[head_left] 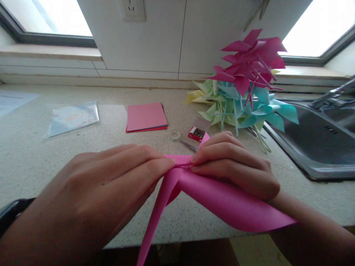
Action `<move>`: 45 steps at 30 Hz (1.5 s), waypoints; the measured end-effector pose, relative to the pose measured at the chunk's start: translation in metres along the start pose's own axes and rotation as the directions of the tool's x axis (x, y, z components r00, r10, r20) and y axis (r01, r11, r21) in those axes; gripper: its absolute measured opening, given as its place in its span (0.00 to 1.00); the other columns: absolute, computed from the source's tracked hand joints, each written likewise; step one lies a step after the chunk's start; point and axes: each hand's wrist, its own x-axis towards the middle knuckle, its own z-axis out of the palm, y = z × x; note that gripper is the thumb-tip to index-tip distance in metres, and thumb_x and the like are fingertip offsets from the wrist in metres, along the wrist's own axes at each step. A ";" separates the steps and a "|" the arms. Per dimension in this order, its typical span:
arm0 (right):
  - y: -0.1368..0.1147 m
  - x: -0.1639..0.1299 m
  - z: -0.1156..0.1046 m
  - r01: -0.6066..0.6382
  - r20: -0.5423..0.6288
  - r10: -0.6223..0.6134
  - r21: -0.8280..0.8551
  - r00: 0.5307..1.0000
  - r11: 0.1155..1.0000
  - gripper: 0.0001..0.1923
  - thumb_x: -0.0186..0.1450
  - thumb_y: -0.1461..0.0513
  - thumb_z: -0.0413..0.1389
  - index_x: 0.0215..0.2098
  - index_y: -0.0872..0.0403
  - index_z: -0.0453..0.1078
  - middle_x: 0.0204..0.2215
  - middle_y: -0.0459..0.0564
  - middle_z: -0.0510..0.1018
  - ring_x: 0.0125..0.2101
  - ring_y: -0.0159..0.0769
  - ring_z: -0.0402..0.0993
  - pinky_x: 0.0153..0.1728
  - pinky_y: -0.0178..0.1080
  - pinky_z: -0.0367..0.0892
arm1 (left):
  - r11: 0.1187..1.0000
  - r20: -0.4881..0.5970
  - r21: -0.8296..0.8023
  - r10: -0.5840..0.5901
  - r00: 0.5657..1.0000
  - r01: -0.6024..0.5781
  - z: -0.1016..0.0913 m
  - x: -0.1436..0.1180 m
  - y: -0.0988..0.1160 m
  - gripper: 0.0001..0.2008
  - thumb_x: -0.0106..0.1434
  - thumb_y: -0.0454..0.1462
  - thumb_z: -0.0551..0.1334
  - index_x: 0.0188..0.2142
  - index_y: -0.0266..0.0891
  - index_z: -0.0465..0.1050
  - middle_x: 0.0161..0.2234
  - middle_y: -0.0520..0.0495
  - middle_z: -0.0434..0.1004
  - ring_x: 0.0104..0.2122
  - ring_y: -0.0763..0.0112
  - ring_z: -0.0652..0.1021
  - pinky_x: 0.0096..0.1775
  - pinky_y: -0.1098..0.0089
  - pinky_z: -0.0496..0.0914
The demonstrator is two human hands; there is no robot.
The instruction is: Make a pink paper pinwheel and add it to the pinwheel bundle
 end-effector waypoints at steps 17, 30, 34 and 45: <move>0.005 0.001 0.002 0.021 -0.124 -0.034 -0.104 0.992 0.994 0.06 0.63 0.68 0.65 0.37 0.52 0.77 0.35 0.48 0.75 0.37 0.38 0.75 0.38 0.45 0.73 | 0.994 0.092 -0.040 -0.095 0.991 0.099 0.003 0.001 0.000 0.16 0.74 0.41 0.51 0.57 0.51 0.70 0.47 0.49 0.77 0.41 0.67 0.79 0.38 0.71 0.77; 0.013 -0.001 0.003 0.132 -0.141 -0.171 -0.247 0.975 0.960 0.07 0.62 0.67 0.66 0.38 0.51 0.78 0.35 0.48 0.76 0.36 0.38 0.74 0.34 0.45 0.72 | 0.991 0.096 -0.037 -0.127 0.987 0.131 0.002 0.000 0.005 0.16 0.74 0.40 0.52 0.58 0.52 0.69 0.49 0.50 0.77 0.43 0.68 0.79 0.42 0.72 0.77; 0.008 0.001 0.001 0.093 -0.096 -0.121 -0.250 0.988 0.964 0.05 0.65 0.65 0.63 0.39 0.49 0.78 0.37 0.47 0.79 0.37 0.38 0.75 0.37 0.44 0.72 | 0.991 0.071 -0.083 -0.097 0.993 0.102 0.003 -0.001 0.004 0.15 0.74 0.40 0.53 0.58 0.52 0.69 0.49 0.51 0.78 0.43 0.68 0.80 0.42 0.73 0.78; 0.004 -0.001 0.001 0.028 -0.045 -0.041 -0.243 0.998 0.969 0.07 0.67 0.65 0.61 0.42 0.49 0.78 0.40 0.46 0.82 0.40 0.37 0.76 0.40 0.43 0.72 | 0.990 0.056 -0.115 -0.077 0.995 0.083 0.003 0.000 0.004 0.15 0.73 0.36 0.54 0.55 0.51 0.72 0.48 0.52 0.79 0.43 0.68 0.81 0.41 0.72 0.80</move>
